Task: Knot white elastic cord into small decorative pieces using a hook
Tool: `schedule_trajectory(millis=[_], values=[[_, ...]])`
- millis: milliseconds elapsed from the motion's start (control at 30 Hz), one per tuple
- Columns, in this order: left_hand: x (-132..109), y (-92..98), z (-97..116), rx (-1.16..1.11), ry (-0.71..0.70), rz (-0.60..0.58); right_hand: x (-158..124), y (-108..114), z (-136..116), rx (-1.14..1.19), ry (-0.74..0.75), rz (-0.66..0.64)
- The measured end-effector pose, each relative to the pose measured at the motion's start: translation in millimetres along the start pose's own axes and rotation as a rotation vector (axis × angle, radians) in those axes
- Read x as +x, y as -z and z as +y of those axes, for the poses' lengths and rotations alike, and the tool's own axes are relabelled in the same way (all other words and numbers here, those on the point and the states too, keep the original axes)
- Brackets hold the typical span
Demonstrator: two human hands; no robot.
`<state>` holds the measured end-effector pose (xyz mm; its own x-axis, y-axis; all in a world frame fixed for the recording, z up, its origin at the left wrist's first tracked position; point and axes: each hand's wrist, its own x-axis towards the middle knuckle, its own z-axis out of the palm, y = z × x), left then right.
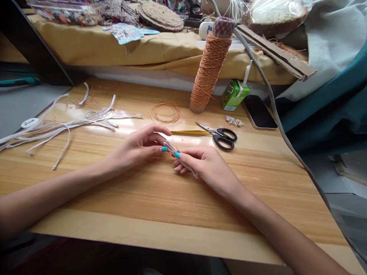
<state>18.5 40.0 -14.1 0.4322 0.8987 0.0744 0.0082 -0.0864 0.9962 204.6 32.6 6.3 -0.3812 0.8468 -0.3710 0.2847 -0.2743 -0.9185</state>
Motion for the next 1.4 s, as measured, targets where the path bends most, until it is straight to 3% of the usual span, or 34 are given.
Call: schedule_trajectory(millis=[300,733,933,1133,1400], values=[[2,1.1,0,-0.142,0.002,-0.02,4,7,-3,0.274,-0.132,-0.087],[2,-3.7,5,-0.197,0.075,0.036,1,3,-5,0.215,-0.17,-0.124],[3,-2.6,7,-0.126,0.063,0.116,2,6,-3,0.21,-0.102,-0.147],[3,-0.3,7,-0.052,0.077,0.185,3,10,-8,0.212,-0.148,-0.149],[2,1.2,4,0.142,0.048,0.082,1,11,-7,0.114,-0.103,-0.239]])
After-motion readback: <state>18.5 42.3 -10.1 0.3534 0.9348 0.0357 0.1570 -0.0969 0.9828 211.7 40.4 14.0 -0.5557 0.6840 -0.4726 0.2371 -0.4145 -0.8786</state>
